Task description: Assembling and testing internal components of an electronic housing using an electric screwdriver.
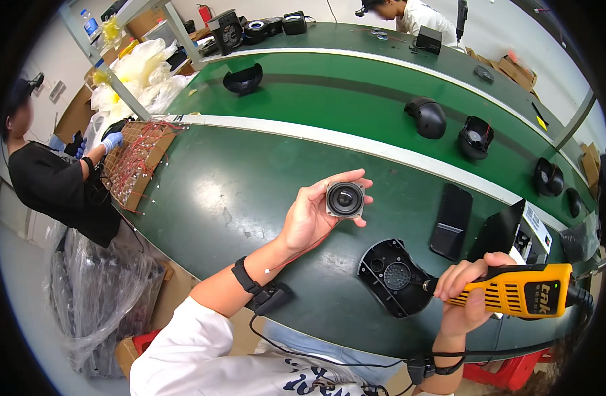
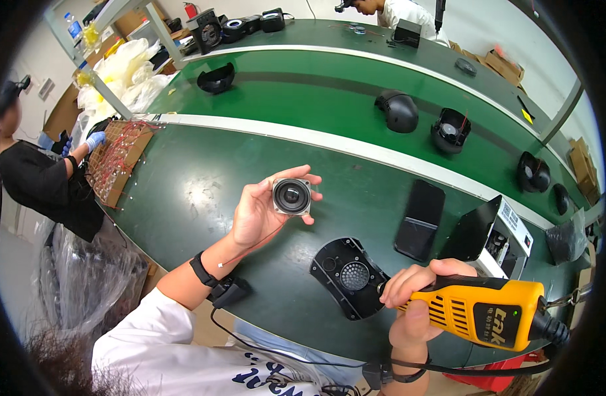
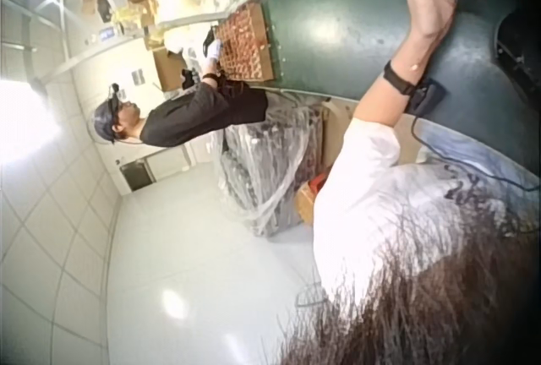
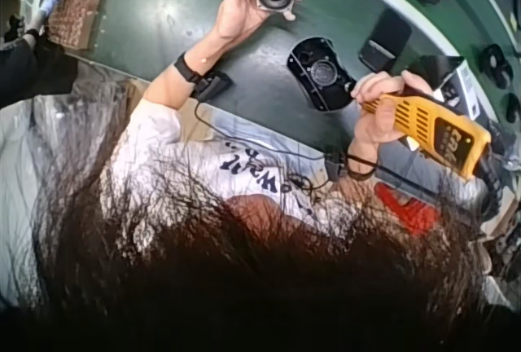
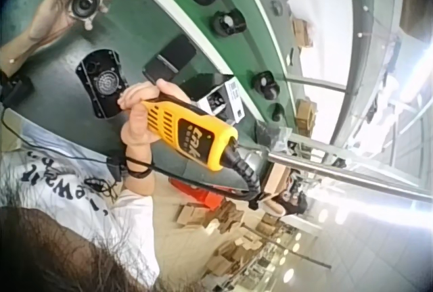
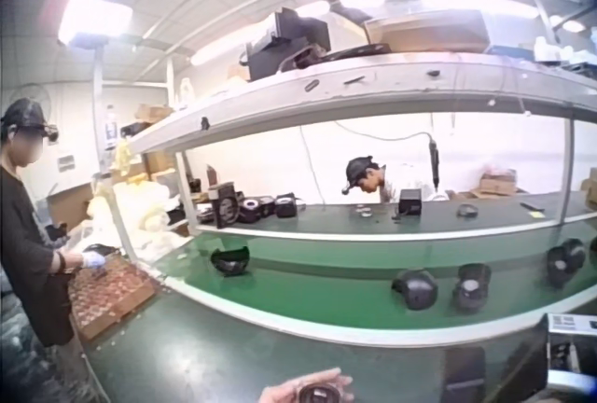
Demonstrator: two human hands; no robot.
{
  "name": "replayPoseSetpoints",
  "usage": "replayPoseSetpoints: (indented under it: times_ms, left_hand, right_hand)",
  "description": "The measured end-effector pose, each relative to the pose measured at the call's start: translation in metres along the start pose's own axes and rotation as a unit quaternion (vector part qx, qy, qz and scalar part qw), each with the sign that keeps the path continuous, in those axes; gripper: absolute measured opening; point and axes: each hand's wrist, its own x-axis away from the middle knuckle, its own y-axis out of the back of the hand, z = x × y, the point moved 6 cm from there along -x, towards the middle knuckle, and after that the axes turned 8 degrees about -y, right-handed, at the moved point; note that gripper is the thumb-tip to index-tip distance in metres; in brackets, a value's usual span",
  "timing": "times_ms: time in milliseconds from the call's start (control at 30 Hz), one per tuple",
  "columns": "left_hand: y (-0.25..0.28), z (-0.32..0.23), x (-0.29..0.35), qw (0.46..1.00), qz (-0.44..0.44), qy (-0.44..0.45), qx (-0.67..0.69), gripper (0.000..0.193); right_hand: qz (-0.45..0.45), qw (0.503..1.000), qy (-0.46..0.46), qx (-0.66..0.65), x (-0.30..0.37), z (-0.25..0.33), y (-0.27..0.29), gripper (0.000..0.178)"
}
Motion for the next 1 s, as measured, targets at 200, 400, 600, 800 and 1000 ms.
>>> replayPoseSetpoints:
  times_ms: [200, 400, 600, 800, 1000]
  left_hand:
    - [0.002, -0.003, 0.000, 1.000, -0.022, -0.010, 0.009, 0.060]
    - [0.012, 0.003, 0.002, 0.999, -0.031, -0.014, -0.002, 0.049]
    - [0.019, 0.006, 0.001, 0.999, -0.027, -0.017, -0.021, 0.046]
    - [0.015, 0.006, 0.001, 0.999, -0.031, -0.015, -0.028, 0.044]
    - [0.010, 0.007, 0.004, 0.999, -0.025, -0.027, -0.025, 0.049]
  right_hand:
    - [-0.005, 1.000, 0.004, 0.005, 0.001, 0.000, -0.001, 0.051]
    - [-0.009, 1.000, 0.000, -0.001, 0.004, -0.002, 0.000, 0.052]
    - [-0.025, 1.000, 0.004, 0.006, 0.005, -0.001, 0.001, 0.052]
    - [-0.026, 1.000, -0.004, -0.012, 0.002, -0.002, 0.000, 0.054]
    - [-0.030, 0.999, -0.026, -0.014, 0.003, -0.002, -0.001, 0.047]
